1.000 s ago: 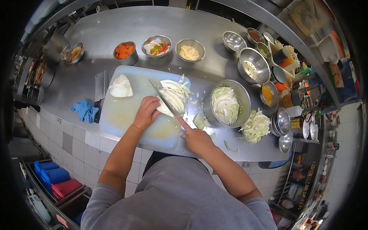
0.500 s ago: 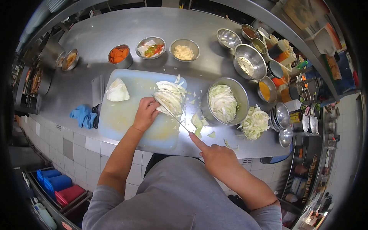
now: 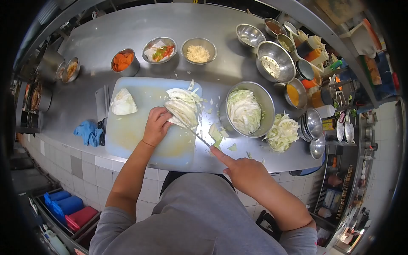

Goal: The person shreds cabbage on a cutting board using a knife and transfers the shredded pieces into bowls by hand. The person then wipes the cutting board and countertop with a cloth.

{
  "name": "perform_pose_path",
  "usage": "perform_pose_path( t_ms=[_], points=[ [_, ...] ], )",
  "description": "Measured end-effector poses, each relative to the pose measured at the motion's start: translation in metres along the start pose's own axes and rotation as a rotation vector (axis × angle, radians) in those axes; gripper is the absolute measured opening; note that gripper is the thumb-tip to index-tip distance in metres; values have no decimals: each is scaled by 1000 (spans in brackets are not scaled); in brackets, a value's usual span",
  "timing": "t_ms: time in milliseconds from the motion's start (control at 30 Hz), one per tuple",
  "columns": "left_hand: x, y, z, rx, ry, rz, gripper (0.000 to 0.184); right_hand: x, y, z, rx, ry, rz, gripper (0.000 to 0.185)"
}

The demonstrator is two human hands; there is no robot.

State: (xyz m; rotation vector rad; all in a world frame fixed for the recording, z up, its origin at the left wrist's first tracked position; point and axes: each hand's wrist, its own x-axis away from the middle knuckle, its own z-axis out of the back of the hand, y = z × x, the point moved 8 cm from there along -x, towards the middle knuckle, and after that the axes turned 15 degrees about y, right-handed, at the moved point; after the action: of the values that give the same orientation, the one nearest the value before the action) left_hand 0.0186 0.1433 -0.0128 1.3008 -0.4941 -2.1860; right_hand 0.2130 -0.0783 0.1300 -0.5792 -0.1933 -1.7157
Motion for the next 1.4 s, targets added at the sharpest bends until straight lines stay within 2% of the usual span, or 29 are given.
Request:
perform_pose_path(
  t_ms=[167,333,400,467,600,700,800,867,1200,1400],
  points=[
    [1,0,1,-13,9,-4,41,-26,0,-25,-109,-37,-5,77],
    [-1,6,1,-2,17,1,37,-94,-5,-109,-206,79,16,78],
    [-2,4,4,-16,16,-5,37,-104,-9,-104,-248,116,13,78],
    [5,-7,5,28,82,97,35,-102,-6,-99,-241,75,14,79],
    [6,-2,10,7,74,41,34,-68,-12,-51,-160,113,26,77],
    [5,8,14,-127,112,22,31,-34,-8,-13,-159,189,8,77],
    [8,2,12,-142,109,70,30,-8,-3,5,22,161,51,77],
    [8,3,10,-128,93,32,28,0,-4,5,73,118,112,74],
    [4,1,11,-73,95,31,26,-13,-16,-5,73,121,121,80],
    [3,4,13,-47,106,13,27,-41,-15,-39,32,66,56,82]
  ],
)
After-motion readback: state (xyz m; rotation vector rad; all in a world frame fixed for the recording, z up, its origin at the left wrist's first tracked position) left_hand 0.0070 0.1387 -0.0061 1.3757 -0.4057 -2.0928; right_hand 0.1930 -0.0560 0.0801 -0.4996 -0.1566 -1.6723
